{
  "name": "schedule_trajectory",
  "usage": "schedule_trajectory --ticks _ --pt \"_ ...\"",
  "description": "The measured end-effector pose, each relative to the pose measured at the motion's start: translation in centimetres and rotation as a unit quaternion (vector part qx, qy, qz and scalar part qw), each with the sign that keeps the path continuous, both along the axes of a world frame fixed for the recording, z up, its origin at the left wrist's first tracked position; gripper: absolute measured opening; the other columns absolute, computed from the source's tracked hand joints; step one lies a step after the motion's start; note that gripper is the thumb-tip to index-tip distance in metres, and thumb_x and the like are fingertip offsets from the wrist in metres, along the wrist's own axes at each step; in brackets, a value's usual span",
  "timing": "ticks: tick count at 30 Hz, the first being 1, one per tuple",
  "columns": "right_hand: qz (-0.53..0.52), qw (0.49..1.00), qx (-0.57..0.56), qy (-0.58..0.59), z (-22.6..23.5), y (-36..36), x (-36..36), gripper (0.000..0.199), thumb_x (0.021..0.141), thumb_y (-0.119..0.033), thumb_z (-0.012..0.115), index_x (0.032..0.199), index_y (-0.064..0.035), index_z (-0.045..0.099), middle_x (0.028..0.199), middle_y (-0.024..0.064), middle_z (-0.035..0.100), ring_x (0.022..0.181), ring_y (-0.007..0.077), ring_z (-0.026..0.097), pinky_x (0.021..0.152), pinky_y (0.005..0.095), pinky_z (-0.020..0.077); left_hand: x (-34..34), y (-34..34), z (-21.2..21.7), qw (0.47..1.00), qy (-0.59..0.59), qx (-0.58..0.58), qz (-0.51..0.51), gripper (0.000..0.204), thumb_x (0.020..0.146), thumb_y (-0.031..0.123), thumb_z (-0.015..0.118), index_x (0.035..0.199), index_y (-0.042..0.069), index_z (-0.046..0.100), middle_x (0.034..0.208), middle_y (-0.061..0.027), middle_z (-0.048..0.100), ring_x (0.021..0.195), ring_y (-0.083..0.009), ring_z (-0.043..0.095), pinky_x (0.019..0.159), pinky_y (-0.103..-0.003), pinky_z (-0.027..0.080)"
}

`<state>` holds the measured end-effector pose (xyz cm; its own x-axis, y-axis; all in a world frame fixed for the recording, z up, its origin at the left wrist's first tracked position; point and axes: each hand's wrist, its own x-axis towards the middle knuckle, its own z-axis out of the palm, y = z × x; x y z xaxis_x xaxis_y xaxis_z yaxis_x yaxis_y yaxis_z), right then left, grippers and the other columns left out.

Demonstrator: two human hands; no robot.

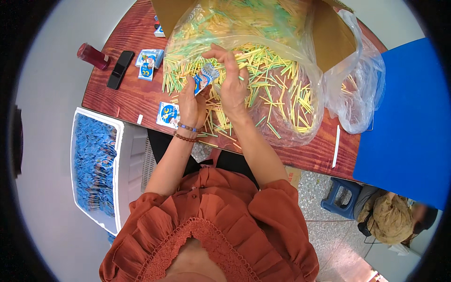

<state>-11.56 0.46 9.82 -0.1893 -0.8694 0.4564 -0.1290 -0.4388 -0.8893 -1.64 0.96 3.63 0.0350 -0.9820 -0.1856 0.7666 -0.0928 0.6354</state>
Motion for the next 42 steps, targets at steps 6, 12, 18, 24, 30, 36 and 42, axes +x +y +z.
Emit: schedule_trajectory --ticks 6,12,18,24,30,36,42 --pt "0.028 0.998 0.004 -0.056 -1.4 -0.6 1.1 0.032 0.101 -0.030 0.025 0.088 -0.0057 0.041 0.114 0.0115 0.064 0.130 0.0278 0.042 0.109 0.0386 0.0249 -0.2 0.3 -0.3 1.000 0.006 -0.006 0.005 0.027 0.099 0.028 0.051 0.098 0.003 0.061 0.094 -0.0047 0.065 0.084 -0.0108 0.061 0.077 -0.028 0.049" --pt "0.044 0.997 0.053 -0.038 -1.8 -0.2 1.4 0.038 0.101 -0.034 0.027 0.086 -0.0035 0.045 0.122 0.0100 0.060 0.128 0.0259 0.043 0.105 0.0362 0.0326 0.1 0.3 -1.1 1.000 0.006 -0.007 -0.007 0.026 0.099 0.027 0.051 0.098 0.002 0.061 0.093 -0.0038 0.065 0.084 -0.0104 0.061 0.076 -0.027 0.049" --pt "0.078 0.994 0.048 -0.058 -3.1 -1.0 1.2 0.039 0.100 -0.033 0.035 0.106 0.0000 0.055 0.128 0.0120 0.055 0.117 0.0204 0.049 0.097 0.0339 0.0406 0.5 -0.4 -2.2 0.999 0.019 -0.039 -0.016 0.032 0.100 0.031 0.048 0.105 0.002 0.059 0.105 -0.0078 0.065 0.096 -0.0160 0.062 0.087 -0.034 0.049" --pt "0.150 0.984 0.076 -0.058 -1.6 -1.2 0.0 0.047 0.100 -0.037 0.041 0.125 0.0007 0.051 0.133 0.0127 0.050 0.122 0.0225 0.047 0.101 0.0335 0.0378 0.6 -1.0 -3.0 0.998 0.022 -0.063 -0.020 0.031 0.100 0.032 0.048 0.106 0.003 0.059 0.105 -0.0070 0.065 0.097 -0.0157 0.062 0.088 -0.034 0.049" --pt "0.132 0.984 0.087 0.087 -2.7 -2.3 -1.7 0.066 0.097 -0.055 0.038 0.133 -0.0010 0.046 0.135 0.0119 0.048 0.129 0.0237 0.044 0.105 0.0355 0.0343 0.3 -1.7 -2.5 0.997 0.037 -0.057 -0.033 0.026 0.100 0.027 0.048 0.101 0.004 0.061 0.098 -0.0046 0.066 0.088 -0.0118 0.062 0.082 -0.030 0.050" --pt "0.130 0.980 0.138 0.059 -0.7 -2.8 -5.6 0.051 0.099 -0.043 0.042 0.125 -0.0008 0.053 0.123 0.0104 0.058 0.114 0.0224 0.057 0.099 0.0327 0.0401 1.4 -2.2 -2.9 0.982 0.157 -0.031 -0.100 0.036 0.098 0.035 0.051 0.115 0.005 0.057 0.106 -0.0054 0.064 0.099 -0.0172 0.059 0.089 -0.036 0.048" --pt "0.129 0.953 0.201 0.186 -2.2 -0.1 -2.1 0.034 0.089 -0.017 0.061 0.119 -0.0014 0.055 0.114 0.0097 0.062 0.101 0.0184 0.059 0.091 0.0308 0.0441 1.8 -2.3 -3.2 0.978 0.189 -0.051 -0.075 0.038 0.098 0.034 0.050 0.121 0.004 0.052 0.111 -0.0077 0.063 0.105 -0.0201 0.059 0.093 -0.036 0.046"
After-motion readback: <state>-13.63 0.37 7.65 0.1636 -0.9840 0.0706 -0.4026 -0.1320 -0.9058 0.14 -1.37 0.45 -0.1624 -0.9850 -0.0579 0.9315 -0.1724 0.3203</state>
